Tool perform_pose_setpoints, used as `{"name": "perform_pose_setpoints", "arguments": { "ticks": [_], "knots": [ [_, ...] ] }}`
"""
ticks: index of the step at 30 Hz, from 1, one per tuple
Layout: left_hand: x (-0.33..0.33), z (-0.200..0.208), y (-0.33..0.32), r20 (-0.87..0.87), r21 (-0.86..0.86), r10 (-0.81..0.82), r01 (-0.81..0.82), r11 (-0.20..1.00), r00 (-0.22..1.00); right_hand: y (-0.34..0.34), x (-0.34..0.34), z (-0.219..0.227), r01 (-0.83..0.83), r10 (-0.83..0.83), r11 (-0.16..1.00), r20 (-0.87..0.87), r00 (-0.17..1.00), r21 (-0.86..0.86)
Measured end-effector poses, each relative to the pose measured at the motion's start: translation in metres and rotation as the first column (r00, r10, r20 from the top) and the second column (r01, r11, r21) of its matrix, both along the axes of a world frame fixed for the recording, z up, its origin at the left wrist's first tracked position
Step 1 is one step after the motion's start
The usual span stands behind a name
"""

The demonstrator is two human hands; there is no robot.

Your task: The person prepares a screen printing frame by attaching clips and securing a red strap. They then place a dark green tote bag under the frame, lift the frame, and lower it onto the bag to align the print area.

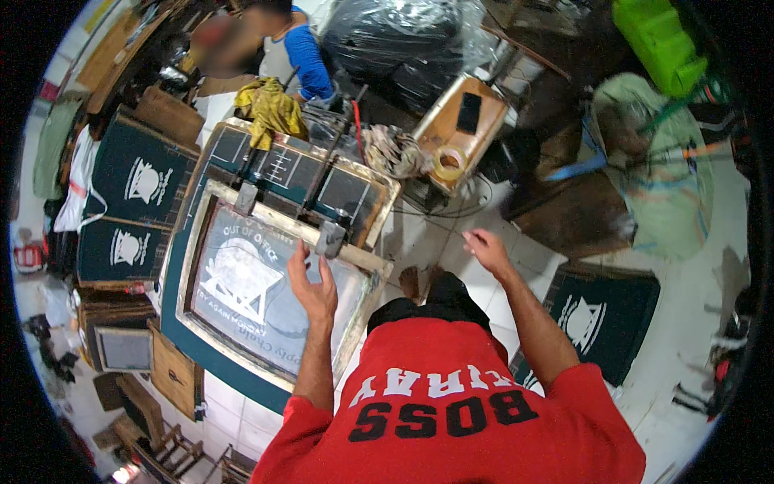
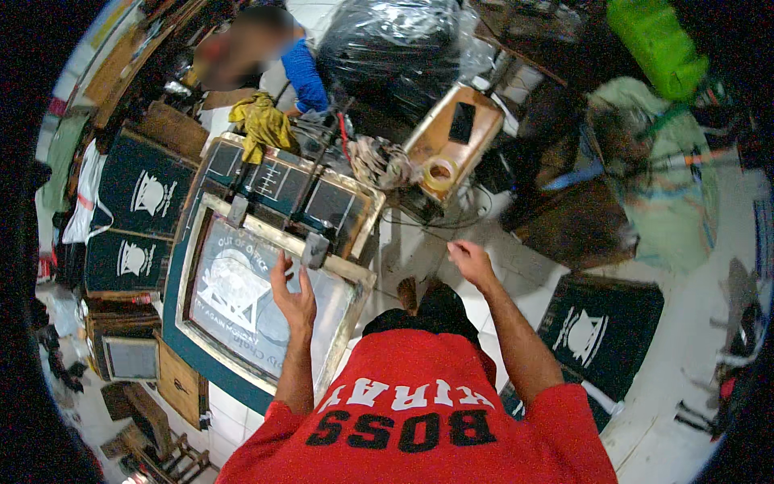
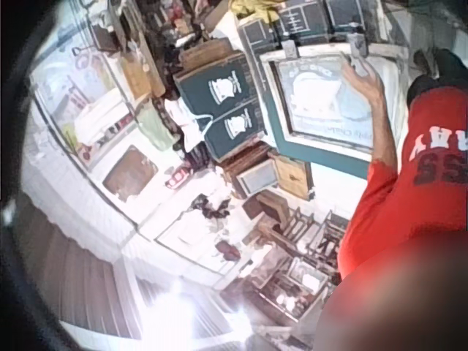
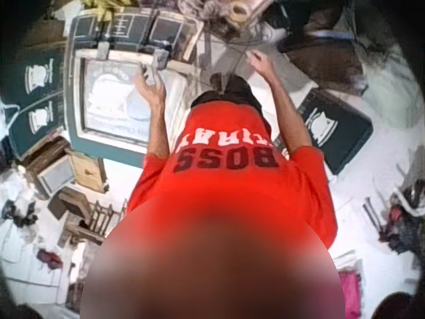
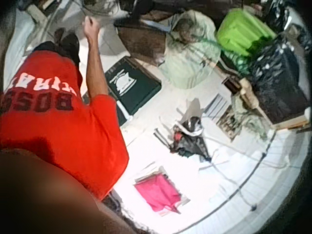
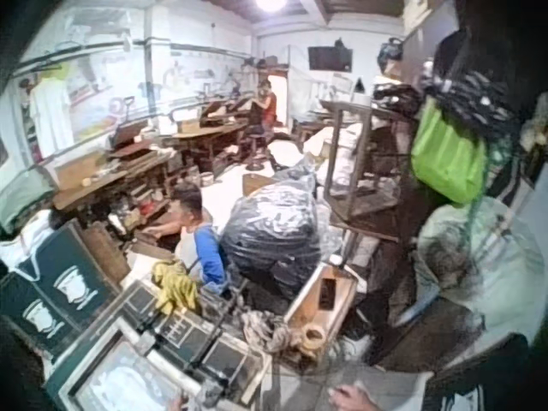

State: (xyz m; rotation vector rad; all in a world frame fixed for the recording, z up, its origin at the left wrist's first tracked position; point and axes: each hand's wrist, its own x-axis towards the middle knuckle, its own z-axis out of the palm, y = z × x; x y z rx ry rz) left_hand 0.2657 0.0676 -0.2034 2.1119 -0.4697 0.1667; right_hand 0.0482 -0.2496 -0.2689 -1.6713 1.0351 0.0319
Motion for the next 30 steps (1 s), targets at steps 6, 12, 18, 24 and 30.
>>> {"name": "perform_pose_setpoints", "arguments": {
  "ticks": [6, 12, 18, 24, 30],
  "knots": [
    [0.004, 0.017, -0.014, -0.105, 0.069, 0.230, -0.223, 0.972, 0.968, -0.072, 0.220, 0.013, -0.188, 0.223, 0.957, 0.146, 0.964, -0.220],
    [0.026, 0.028, -0.065, -0.191, 0.131, 0.398, -0.379, 0.916, 0.897, -0.074, 0.387, -0.013, -0.405, 0.419, 0.906, 0.120, 0.900, -0.119],
    [0.068, 0.033, -0.140, -0.261, 0.112, 0.316, -0.296, 0.949, 0.912, -0.101, 0.414, 0.013, -0.370, 0.348, 0.910, 0.140, 0.927, 0.189],
    [0.119, -0.003, -0.211, -0.495, -0.034, 0.152, -0.194, 0.980, 0.856, -0.149, 0.452, 0.103, -0.345, 0.130, 0.774, 0.401, 0.907, 0.531],
    [0.143, -0.077, -0.251, -0.494, 0.125, 0.156, -0.108, 0.986, 0.855, -0.231, 0.505, 0.174, -0.299, 0.070, 0.832, 0.446, 0.892, 0.468]
  ]
}}
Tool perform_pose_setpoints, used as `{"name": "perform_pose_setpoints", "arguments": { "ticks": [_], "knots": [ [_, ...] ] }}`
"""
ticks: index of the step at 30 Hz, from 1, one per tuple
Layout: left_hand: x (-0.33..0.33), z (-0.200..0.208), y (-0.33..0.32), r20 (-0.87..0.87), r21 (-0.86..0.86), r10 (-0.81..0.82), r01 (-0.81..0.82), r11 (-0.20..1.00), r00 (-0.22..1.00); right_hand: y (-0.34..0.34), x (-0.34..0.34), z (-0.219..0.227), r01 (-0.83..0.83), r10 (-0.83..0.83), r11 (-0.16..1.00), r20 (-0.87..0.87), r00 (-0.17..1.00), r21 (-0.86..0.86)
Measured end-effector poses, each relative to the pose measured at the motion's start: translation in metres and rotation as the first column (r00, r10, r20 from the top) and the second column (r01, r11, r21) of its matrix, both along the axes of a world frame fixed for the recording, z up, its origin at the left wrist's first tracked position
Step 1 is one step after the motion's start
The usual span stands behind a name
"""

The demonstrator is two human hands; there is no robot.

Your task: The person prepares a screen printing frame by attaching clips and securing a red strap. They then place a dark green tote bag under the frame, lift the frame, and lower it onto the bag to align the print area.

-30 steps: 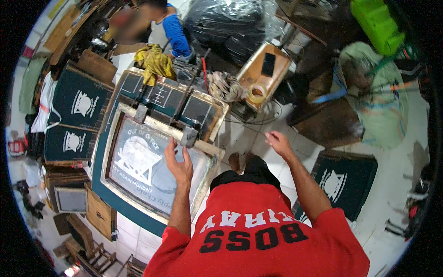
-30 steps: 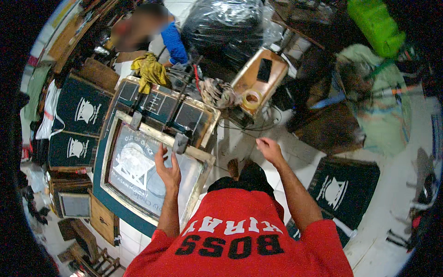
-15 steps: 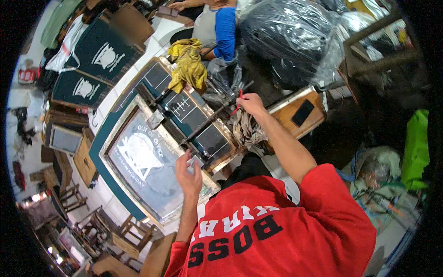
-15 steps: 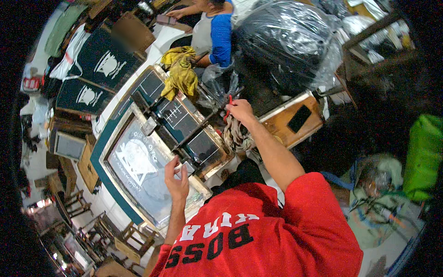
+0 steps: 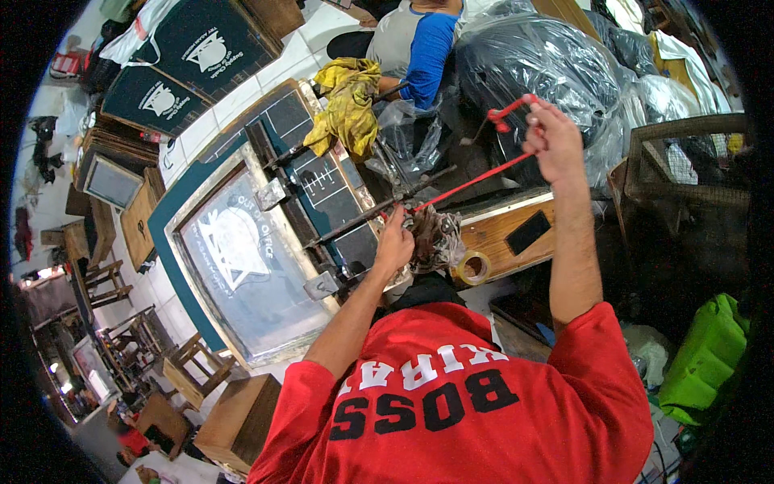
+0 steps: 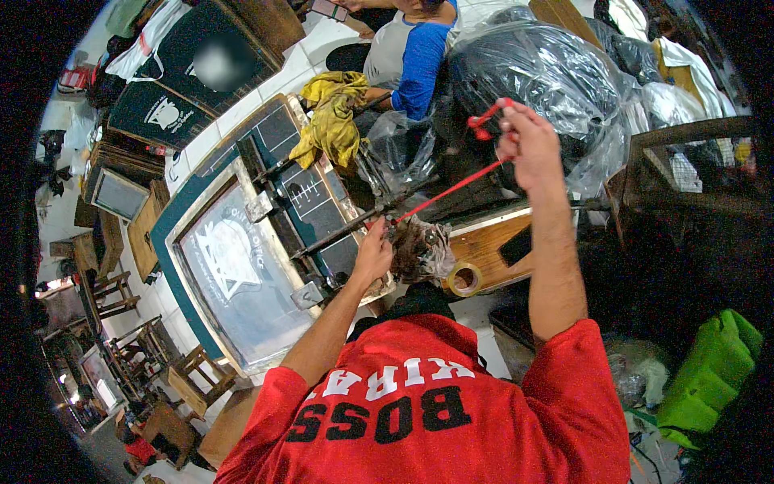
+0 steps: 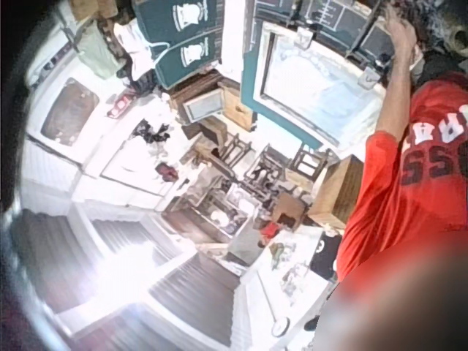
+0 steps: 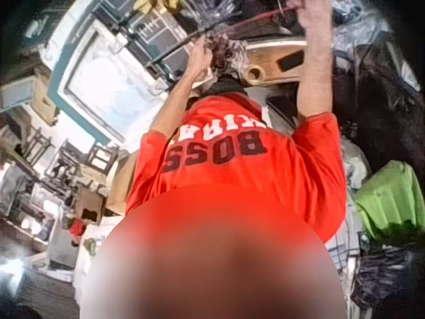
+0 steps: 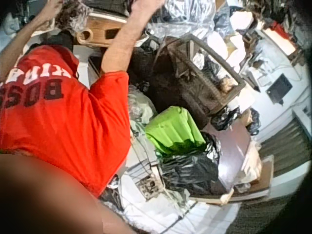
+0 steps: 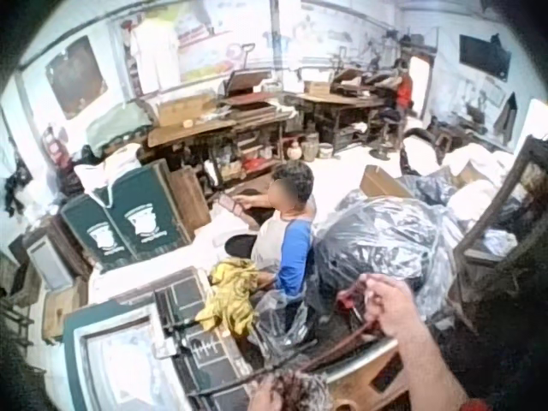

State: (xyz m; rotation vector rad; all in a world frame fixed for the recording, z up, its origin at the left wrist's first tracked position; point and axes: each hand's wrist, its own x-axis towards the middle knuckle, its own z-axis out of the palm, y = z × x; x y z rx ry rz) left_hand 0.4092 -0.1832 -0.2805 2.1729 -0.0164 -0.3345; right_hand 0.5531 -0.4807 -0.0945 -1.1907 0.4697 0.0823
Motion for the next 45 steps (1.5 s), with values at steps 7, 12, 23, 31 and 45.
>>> {"name": "perform_pose_setpoints", "arguments": {
  "ticks": [7, 12, 23, 31, 45],
  "knots": [
    [-0.001, -0.027, -0.016, -0.288, -0.088, 0.163, -0.196, 0.977, 0.944, -0.114, 0.033, -0.004, 0.025, -0.060, 0.951, -0.105, 0.993, -0.308],
    [0.000, -0.024, -0.008, -0.404, -0.067, 0.132, -0.174, 0.983, 0.905, -0.195, 0.049, 0.037, 0.009, -0.013, 0.898, -0.007, 1.000, -0.440],
    [-0.001, -0.030, -0.016, -0.582, -0.197, 0.199, -0.375, 0.906, 0.788, -0.288, 0.052, 0.107, -0.434, 0.364, 0.892, 0.373, 0.853, 0.123],
    [-0.007, -0.039, -0.020, -0.236, -0.138, 0.105, -0.141, 0.980, 0.966, -0.187, 0.017, -0.006, -0.228, 0.186, 0.924, -0.160, 0.969, -0.306],
    [0.001, -0.035, -0.033, -0.244, -0.079, 0.323, -0.350, 0.933, 0.915, -0.003, -0.029, -0.223, -0.675, 0.611, 0.737, -0.457, 0.646, 0.030]
  ]
}}
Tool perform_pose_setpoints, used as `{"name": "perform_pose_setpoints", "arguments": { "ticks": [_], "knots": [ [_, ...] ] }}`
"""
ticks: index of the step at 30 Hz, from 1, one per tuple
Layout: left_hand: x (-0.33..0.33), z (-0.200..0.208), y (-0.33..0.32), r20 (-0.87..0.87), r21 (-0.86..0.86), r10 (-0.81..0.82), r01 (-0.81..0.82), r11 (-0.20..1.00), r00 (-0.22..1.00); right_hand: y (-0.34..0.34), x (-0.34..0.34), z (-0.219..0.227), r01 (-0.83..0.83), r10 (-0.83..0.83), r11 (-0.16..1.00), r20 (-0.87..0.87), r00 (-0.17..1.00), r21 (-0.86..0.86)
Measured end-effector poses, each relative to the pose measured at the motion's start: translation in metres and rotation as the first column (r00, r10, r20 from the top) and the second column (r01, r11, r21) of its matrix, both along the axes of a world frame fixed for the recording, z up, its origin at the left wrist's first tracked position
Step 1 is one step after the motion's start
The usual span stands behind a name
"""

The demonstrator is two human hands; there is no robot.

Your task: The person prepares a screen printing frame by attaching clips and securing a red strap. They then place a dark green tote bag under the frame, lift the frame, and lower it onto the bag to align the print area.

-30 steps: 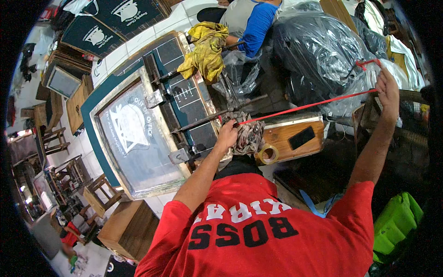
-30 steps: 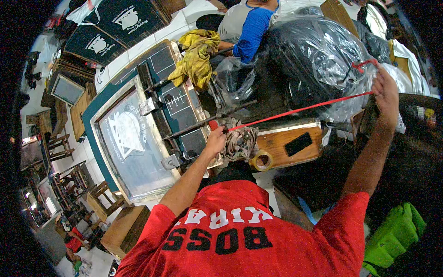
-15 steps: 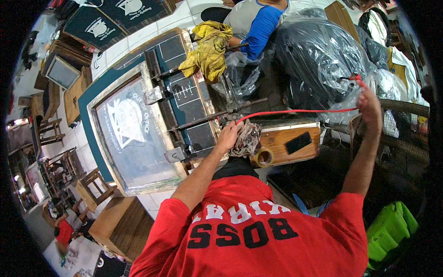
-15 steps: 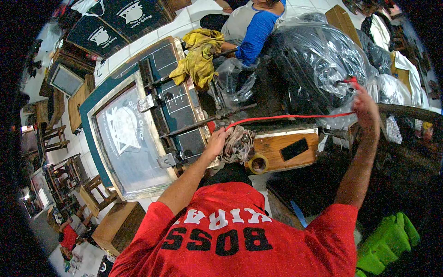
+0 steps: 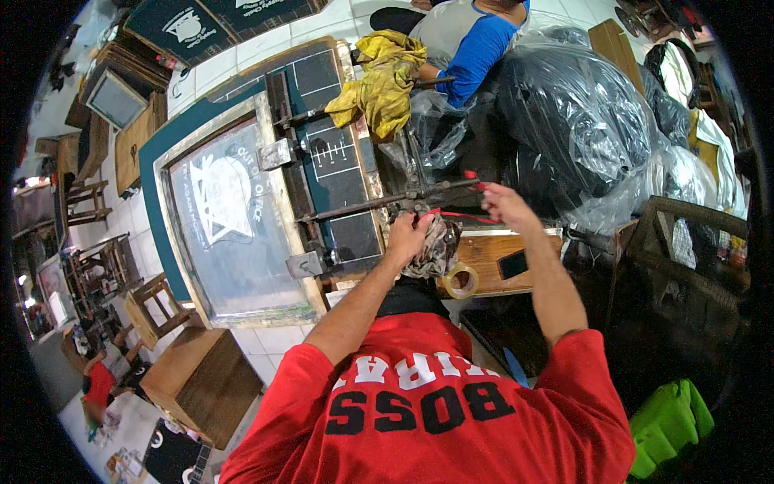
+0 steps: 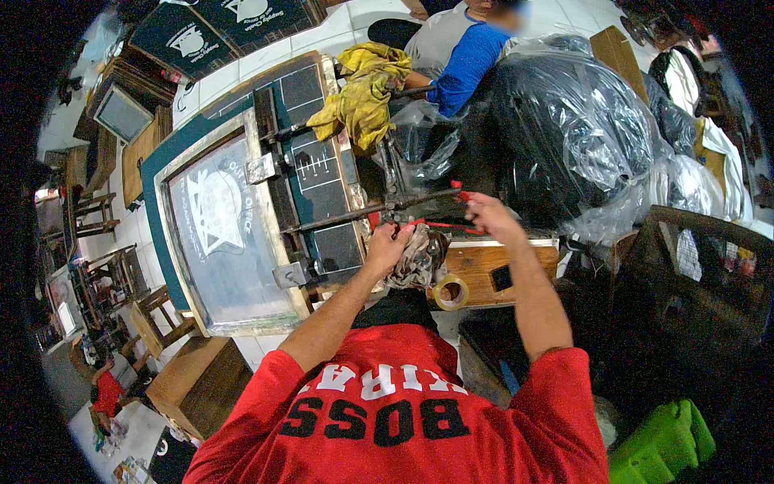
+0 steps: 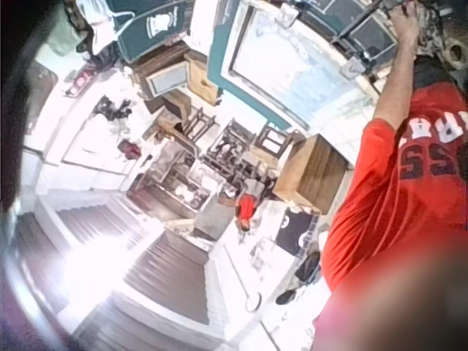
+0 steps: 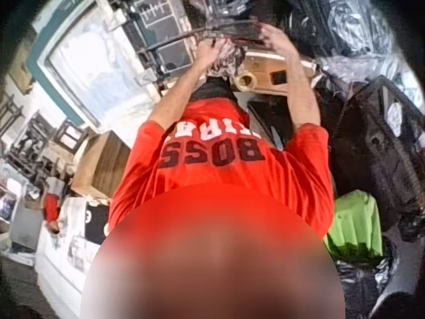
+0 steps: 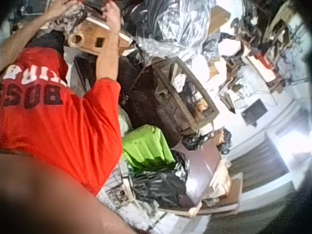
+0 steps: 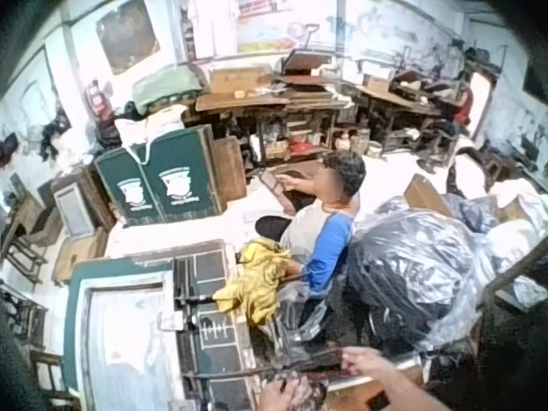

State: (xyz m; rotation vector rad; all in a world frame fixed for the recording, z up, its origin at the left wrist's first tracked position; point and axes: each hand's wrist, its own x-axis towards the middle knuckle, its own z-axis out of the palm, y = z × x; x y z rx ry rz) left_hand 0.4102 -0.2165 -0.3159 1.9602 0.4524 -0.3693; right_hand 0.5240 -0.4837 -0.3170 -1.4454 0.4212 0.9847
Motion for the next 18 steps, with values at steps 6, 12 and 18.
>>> {"name": "perform_pose_setpoints", "arguments": {
  "ticks": [6, 12, 18],
  "knots": [
    [0.010, 0.000, 0.010, -0.101, -0.349, 0.059, -0.091, 0.933, 0.993, 0.091, -0.038, -0.058, -0.316, 0.346, 0.925, 0.122, 0.930, -0.211],
    [0.014, -0.009, 0.015, -0.187, -0.541, -0.065, -0.047, 0.840, 0.980, 0.104, -0.053, -0.053, -0.257, 0.255, 0.966, 0.193, 0.947, -0.014],
    [0.005, -0.027, 0.003, -0.121, -0.340, -0.022, -0.020, 0.940, 0.992, 0.089, -0.042, 0.003, -0.433, 0.570, 0.815, 0.399, 0.718, -0.385]
  ]
}}
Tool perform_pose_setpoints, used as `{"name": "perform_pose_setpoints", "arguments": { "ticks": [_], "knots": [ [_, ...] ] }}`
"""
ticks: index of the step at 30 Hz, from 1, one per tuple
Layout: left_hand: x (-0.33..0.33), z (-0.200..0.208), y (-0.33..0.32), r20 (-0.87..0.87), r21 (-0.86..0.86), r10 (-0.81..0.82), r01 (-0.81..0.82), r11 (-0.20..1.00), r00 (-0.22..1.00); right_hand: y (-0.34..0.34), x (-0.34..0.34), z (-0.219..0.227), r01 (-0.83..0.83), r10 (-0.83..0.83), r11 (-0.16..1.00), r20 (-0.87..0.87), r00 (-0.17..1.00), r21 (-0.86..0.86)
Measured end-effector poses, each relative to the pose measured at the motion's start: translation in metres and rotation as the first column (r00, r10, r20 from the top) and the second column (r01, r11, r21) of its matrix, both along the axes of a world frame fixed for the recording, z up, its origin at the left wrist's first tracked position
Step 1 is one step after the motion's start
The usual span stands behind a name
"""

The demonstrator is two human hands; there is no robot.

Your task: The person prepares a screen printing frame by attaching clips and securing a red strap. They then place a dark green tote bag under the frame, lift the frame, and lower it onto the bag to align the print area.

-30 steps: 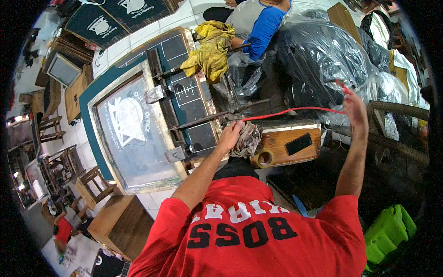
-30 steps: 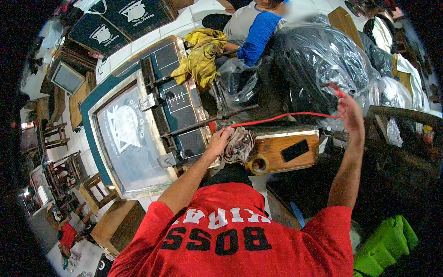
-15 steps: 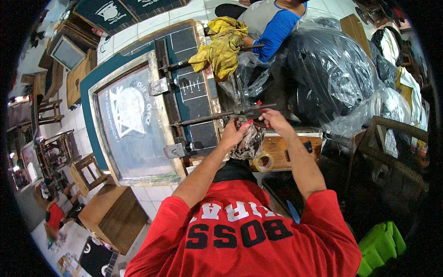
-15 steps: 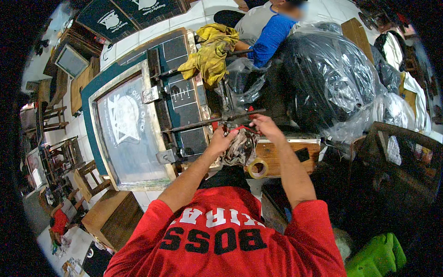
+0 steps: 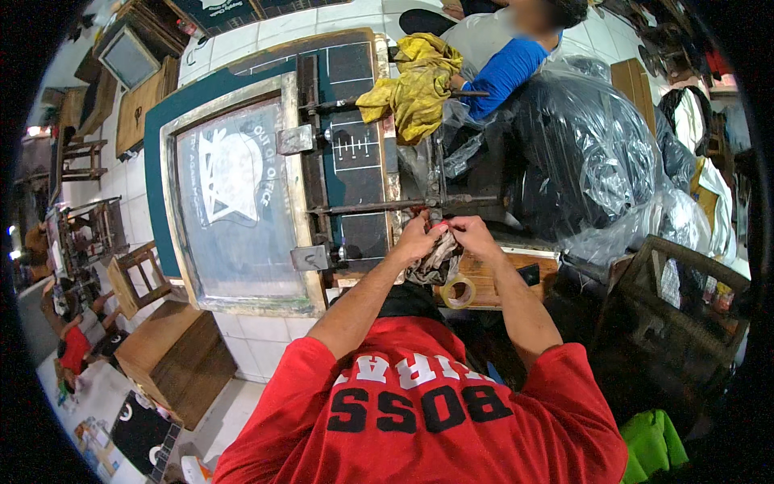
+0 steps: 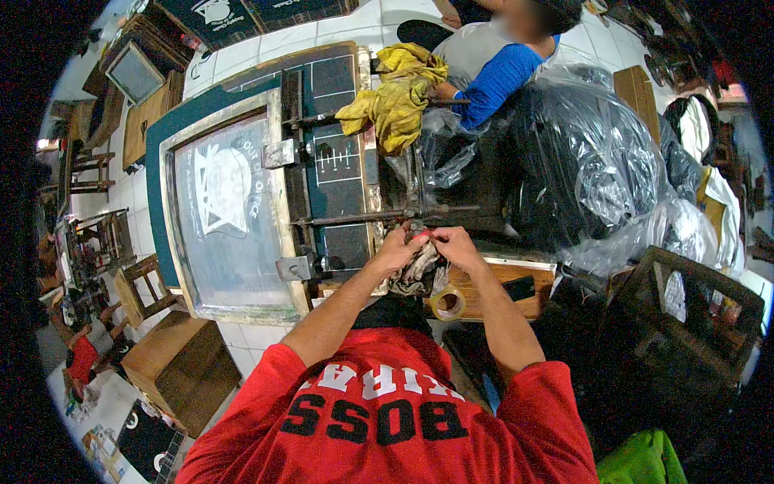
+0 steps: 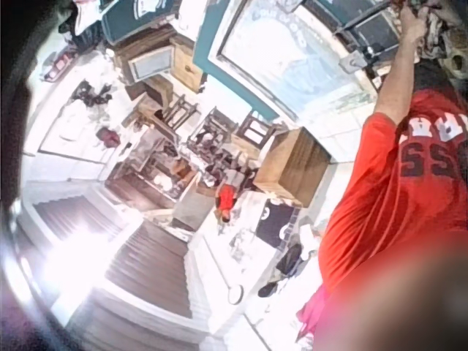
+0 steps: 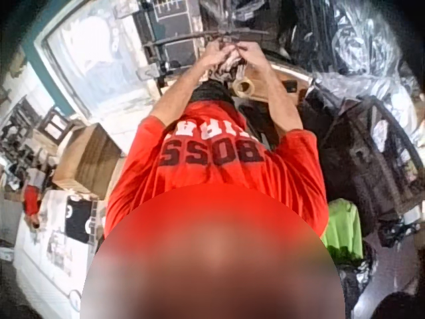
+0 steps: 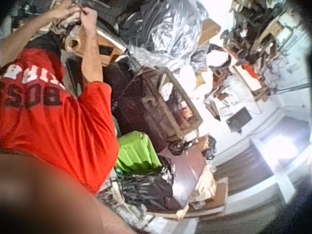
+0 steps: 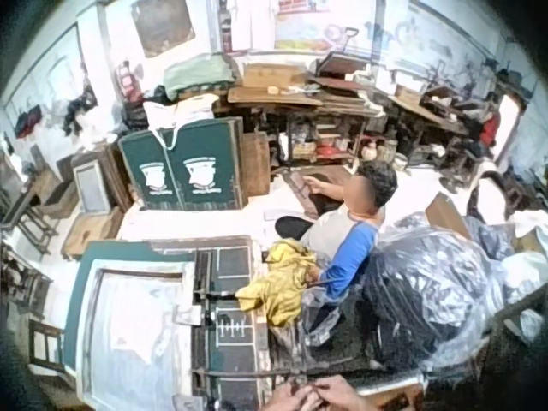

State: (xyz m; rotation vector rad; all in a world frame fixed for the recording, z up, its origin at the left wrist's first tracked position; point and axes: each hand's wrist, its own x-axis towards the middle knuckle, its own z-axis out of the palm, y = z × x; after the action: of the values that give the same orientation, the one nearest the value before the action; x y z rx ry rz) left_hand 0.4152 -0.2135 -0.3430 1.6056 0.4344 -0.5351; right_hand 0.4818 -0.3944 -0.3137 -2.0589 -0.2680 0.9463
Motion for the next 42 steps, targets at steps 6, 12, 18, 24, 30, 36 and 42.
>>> {"name": "perform_pose_setpoints", "arguments": {
  "ticks": [6, 12, 18, 24, 30, 36, 42],
  "knots": [
    [0.000, 0.006, 0.005, 0.083, 0.039, -0.072, 0.069, 0.997, 0.994, -0.018, 0.065, 0.153, -0.167, 0.239, 0.964, -0.402, 0.884, 0.206],
    [-0.004, 0.012, -0.001, 0.162, 0.139, -0.009, -0.014, 0.990, 0.987, 0.143, 0.125, 0.100, -0.671, 0.788, 0.594, 0.489, 0.374, -0.444],
    [-0.006, 0.014, -0.009, 0.280, 0.215, 0.028, -0.091, 0.972, 0.960, 0.180, 0.125, -0.013, -0.696, 0.969, -0.141, -0.243, 0.049, -0.704],
    [-0.006, 0.015, -0.006, 0.281, 0.205, 0.012, -0.073, 0.976, 0.960, 0.194, 0.110, -0.035, -0.805, 0.810, -0.300, -0.582, 0.067, -0.511],
    [-0.005, 0.008, 0.000, 0.329, 0.134, 0.009, -0.057, 0.989, 0.944, 0.183, 0.099, 0.016, -0.681, 0.970, -0.080, -0.215, 0.116, -0.728],
    [-0.009, 0.010, -0.004, 0.329, 0.123, 0.084, -0.130, 0.984, 0.941, 0.171, 0.109, 0.052, -0.579, 0.986, 0.087, -0.014, 0.167, -0.810],
    [-0.009, 0.026, -0.002, 0.274, 0.118, 0.100, -0.136, 0.984, 0.957, 0.138, 0.110, 0.088, -0.396, 0.790, 0.599, 0.436, 0.430, -0.696]
  ]
}}
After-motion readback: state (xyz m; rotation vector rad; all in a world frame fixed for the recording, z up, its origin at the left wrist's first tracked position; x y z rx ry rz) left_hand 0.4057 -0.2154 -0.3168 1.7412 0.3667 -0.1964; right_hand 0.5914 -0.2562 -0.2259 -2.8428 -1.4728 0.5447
